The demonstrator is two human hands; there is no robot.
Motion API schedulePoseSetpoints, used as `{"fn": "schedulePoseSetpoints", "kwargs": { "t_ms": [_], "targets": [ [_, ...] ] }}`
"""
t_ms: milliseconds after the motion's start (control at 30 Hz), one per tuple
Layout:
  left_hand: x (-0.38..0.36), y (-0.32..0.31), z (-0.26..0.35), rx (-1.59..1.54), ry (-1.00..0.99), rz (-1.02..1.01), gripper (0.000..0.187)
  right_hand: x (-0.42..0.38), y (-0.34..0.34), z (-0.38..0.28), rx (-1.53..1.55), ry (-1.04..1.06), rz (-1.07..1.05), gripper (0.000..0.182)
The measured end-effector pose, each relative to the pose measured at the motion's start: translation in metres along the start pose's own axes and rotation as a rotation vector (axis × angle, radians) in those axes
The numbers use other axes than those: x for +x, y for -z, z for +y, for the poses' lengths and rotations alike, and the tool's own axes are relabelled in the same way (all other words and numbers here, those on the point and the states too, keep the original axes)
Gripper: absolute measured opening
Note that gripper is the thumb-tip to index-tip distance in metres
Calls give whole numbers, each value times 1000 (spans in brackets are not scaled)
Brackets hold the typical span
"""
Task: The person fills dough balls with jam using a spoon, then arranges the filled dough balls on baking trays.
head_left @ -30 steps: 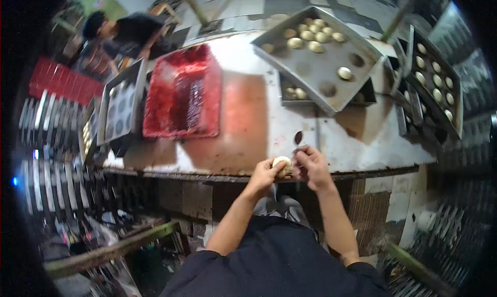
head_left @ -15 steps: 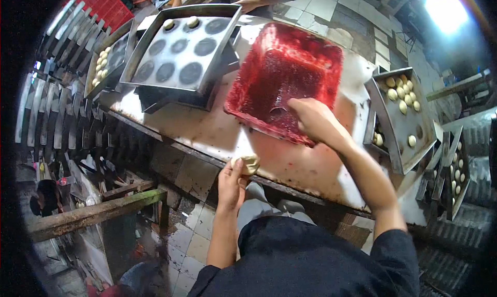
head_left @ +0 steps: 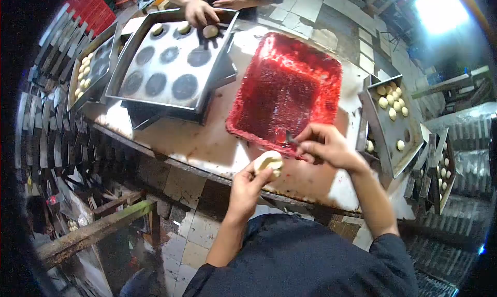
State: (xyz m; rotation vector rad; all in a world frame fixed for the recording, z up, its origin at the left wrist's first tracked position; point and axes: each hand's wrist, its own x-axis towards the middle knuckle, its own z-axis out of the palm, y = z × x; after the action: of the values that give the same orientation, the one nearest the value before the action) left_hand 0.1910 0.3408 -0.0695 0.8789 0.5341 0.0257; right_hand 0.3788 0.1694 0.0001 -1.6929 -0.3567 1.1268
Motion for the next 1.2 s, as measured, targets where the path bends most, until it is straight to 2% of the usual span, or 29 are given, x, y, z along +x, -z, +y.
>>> {"fn": "schedulePoseSetpoints", "kwargs": {
  "t_ms": [100,167,233,267,300,367,400,500,533,567,633,700,733,767,800,833,867,967,1000,1033,1067,1100,1167,1200],
  "targets": [
    [8,-59,-34,-2,-1,-103,29,-47,-23,52,428,191,116,11],
    [6,-92,-57,8,-8,-73,34,-70,-20,86,220,394,423,8],
    [-7,-126,-65,-226,84,-133,45,-96,-5,122,9,628,612,8],
    [-6,-140,-81,-272,96,-111,52,-107,4,148,4,622,667,8],
    [-10,-154,-96,-346,86,-12,50,-115,13,180,-3,610,715,8],
    [2,-168,-145,-473,-43,21,48,-125,35,241,-101,533,819,6],
    [3,-174,-161,-531,-56,82,39,-132,51,272,-190,460,875,5],
    [-15,-181,-186,-253,18,-137,34,-149,96,351,-505,245,1032,3],
    [-30,-190,-184,-217,48,-153,38,-154,115,377,-770,345,1064,5],
    [-44,-196,-184,-133,40,-196,40,-165,122,377,-800,294,1038,12],
    [-71,-205,-184,37,18,-282,45,-184,118,334,-399,335,891,29],
    [-100,-215,-180,128,-30,-284,54,-208,113,284,98,430,369,44],
    [-115,-215,-179,152,-48,-280,55,-219,98,263,222,522,231,52],
    [-129,-214,-180,172,-71,-273,57,-231,83,239,203,622,165,46],
    [-141,-209,-183,391,-246,-207,53,-234,64,230,309,626,106,41],
    [-157,-203,-180,378,-264,-168,51,-237,44,221,412,626,39,36],
    [-174,-196,-173,362,-285,-124,50,-245,26,208,366,613,79,28],
    [-214,-148,-162,299,-443,22,39,-265,-41,191,183,785,16,27],
    [-226,-125,-168,100,-441,28,35,-276,-64,182,74,783,-37,27],
    [-242,-108,-171,-101,-437,26,31,-279,-89,188,96,779,-147,27],
    [-259,-100,-177,-271,-453,137,15,-282,-114,196,179,707,-164,26],
    [-273,-89,-186,-208,-494,187,14,-285,-138,204,258,629,-171,26],
    [-298,-69,-210,-84,-549,276,15,-297,-173,204,219,502,-52,23],
    [-317,-63,-214,73,-525,313,22,-298,-183,212,227,451,-63,23]
  ]
}}
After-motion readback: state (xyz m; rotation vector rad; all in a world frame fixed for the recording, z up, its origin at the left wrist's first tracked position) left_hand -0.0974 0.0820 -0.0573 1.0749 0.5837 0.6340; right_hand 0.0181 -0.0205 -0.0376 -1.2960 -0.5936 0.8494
